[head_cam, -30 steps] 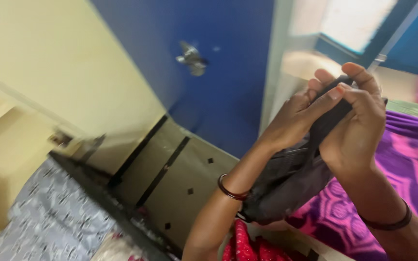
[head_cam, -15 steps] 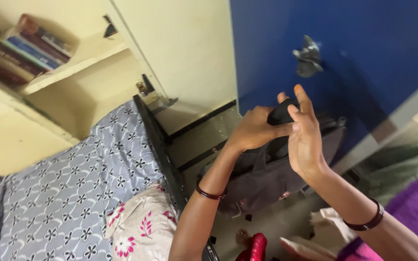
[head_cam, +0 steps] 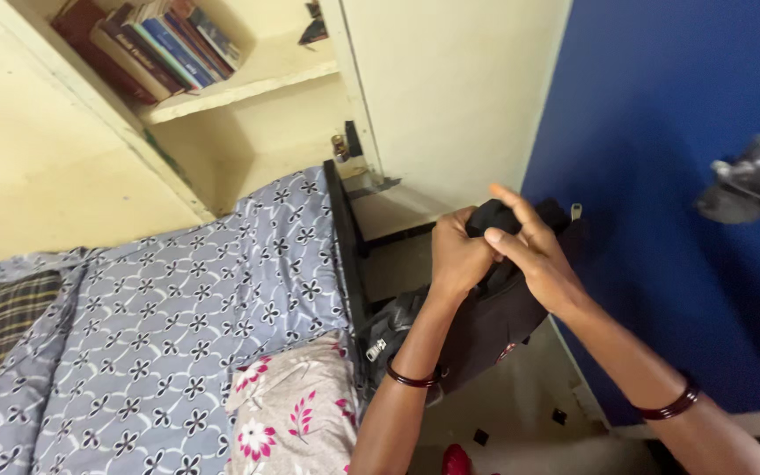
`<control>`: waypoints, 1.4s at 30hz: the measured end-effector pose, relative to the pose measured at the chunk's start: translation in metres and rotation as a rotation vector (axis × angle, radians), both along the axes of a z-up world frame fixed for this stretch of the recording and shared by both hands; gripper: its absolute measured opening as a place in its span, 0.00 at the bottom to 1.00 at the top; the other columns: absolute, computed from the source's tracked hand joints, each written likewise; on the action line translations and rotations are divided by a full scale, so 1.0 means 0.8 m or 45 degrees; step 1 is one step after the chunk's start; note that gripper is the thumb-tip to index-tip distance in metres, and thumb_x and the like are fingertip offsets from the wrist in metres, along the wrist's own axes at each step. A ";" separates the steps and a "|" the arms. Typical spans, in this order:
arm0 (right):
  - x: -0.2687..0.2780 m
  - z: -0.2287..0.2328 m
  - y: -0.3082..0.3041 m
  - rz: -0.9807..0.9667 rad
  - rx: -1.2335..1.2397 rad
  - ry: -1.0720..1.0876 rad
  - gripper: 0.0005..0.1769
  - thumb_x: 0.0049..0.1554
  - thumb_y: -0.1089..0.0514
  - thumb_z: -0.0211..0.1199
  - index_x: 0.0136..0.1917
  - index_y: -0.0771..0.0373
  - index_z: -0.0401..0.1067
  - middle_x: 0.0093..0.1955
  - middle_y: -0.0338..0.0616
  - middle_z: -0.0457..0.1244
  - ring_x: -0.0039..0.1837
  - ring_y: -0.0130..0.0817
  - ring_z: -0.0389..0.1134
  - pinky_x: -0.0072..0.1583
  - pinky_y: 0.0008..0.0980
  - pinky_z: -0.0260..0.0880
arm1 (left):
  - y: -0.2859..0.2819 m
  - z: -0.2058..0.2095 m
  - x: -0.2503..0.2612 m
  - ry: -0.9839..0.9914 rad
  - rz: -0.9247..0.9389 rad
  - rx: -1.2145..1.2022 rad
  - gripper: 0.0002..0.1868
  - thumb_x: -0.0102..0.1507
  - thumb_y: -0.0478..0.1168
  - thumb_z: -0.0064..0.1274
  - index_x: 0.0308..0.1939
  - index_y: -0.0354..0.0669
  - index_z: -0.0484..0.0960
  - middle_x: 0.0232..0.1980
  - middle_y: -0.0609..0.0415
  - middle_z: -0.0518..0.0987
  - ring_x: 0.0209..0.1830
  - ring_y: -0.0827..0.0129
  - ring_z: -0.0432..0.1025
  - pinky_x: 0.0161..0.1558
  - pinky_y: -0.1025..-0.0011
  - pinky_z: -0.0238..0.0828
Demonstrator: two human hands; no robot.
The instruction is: The person organizes items in a small room by closing a window, placing a bag on a shelf, and folding a blanket and a piece of cloth on a table.
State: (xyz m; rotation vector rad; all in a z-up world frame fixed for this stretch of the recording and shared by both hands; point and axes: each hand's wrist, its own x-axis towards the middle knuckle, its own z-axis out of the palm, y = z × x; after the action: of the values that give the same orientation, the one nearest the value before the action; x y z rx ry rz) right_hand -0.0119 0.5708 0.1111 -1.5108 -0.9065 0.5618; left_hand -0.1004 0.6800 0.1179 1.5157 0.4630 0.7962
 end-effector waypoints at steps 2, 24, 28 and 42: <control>0.011 0.012 0.015 0.111 -0.251 -0.207 0.41 0.64 0.56 0.60 0.88 0.56 0.55 0.36 0.48 0.56 0.42 0.27 0.55 0.45 0.27 0.57 | 0.025 -0.007 -0.008 0.061 0.053 0.029 0.05 0.45 0.29 0.56 0.26 0.33 0.82 0.22 0.54 0.79 0.21 0.75 0.72 0.26 0.74 0.67; 0.084 -0.074 0.353 0.216 0.347 -0.105 0.17 0.61 0.59 0.68 0.32 0.64 0.70 0.31 0.32 0.61 0.38 0.17 0.58 0.38 0.26 0.58 | 0.247 0.009 0.008 0.209 0.328 0.042 0.15 0.38 0.29 0.60 0.30 0.33 0.85 0.26 0.56 0.80 0.26 0.73 0.71 0.31 0.72 0.70; 0.082 -0.030 0.395 0.305 0.497 -0.087 0.17 0.59 0.57 0.69 0.31 0.63 0.72 0.30 0.29 0.63 0.36 0.15 0.60 0.37 0.25 0.60 | 0.291 0.021 -0.003 0.330 0.335 0.075 0.15 0.40 0.31 0.65 0.30 0.33 0.84 0.27 0.56 0.81 0.26 0.73 0.72 0.33 0.72 0.69; 0.125 0.030 0.581 0.345 0.619 0.002 0.23 0.63 0.58 0.70 0.29 0.64 0.68 0.28 0.32 0.59 0.34 0.16 0.55 0.36 0.24 0.53 | 0.416 -0.114 -0.132 0.232 0.728 0.140 0.85 0.36 0.51 0.79 0.81 0.54 0.28 0.82 0.39 0.41 0.82 0.50 0.40 0.73 0.54 0.45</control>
State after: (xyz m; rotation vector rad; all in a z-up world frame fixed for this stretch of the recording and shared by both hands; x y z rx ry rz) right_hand 0.0877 1.0356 0.1352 -0.9567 -1.1600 0.4899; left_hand -0.2058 1.0131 0.0270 1.5826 1.0316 1.1398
